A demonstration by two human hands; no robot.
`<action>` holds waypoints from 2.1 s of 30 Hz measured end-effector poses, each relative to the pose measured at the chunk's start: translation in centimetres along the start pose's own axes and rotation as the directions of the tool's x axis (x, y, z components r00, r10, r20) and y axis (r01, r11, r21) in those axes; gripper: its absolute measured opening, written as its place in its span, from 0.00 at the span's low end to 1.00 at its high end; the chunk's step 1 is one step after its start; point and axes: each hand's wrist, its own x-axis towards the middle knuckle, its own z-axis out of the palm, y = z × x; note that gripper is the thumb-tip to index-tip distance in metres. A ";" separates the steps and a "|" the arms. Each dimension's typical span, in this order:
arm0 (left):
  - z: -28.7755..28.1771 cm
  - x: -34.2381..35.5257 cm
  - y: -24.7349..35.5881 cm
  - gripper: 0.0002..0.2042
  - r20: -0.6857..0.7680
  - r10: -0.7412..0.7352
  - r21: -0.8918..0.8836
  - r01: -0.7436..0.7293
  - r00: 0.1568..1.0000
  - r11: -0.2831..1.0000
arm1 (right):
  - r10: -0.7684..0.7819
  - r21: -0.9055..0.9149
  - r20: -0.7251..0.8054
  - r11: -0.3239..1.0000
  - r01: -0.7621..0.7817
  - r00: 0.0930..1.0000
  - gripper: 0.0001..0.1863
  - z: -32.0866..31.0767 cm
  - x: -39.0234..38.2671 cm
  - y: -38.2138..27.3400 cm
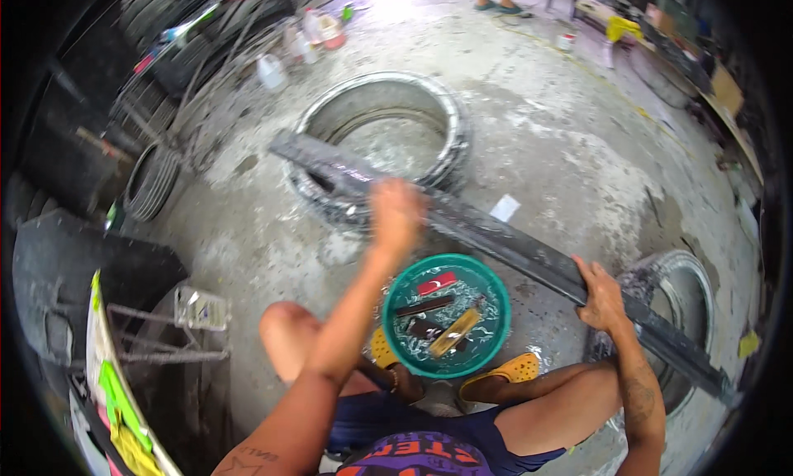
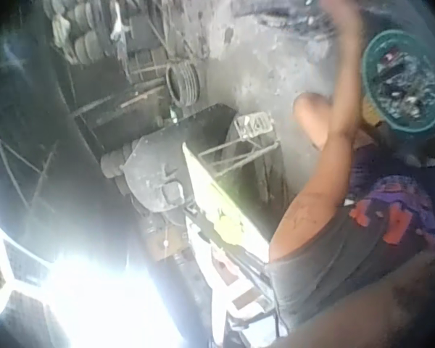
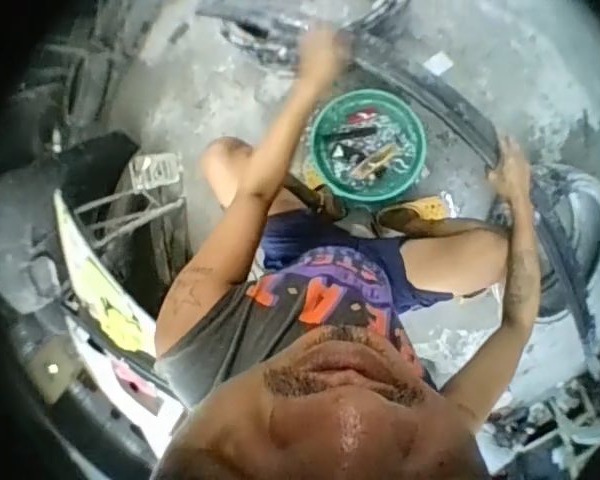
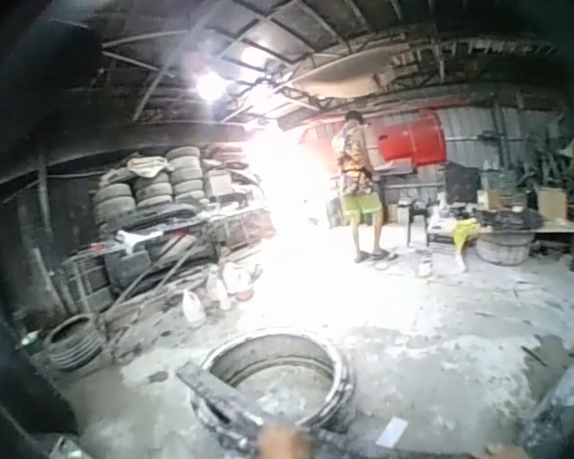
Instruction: Sanding a carbon fiber car spoiler using wet sandpaper and a bucket of water.
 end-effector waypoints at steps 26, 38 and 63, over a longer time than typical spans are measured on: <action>-1.3 -1.1 -3.3 0.07 -0.062 0.050 -0.213 -0.062 0.997 0.975 | -0.117 -0.069 -0.089 0.991 0.111 0.989 0.59 0.9 -0.3 0.1; 0.4 -1.5 -12.1 0.10 -0.040 -0.181 -0.132 0.175 0.983 0.976 | -0.057 0.054 -0.035 0.997 0.059 0.998 0.56 0.7 -0.1 0.9; -0.1 -0.7 -22.2 0.07 -0.277 -0.444 -0.005 0.461 0.852 0.887 | 0.022 -0.006 0.010 1.000 -0.022 1.000 0.60 0.7 -0.1 0.9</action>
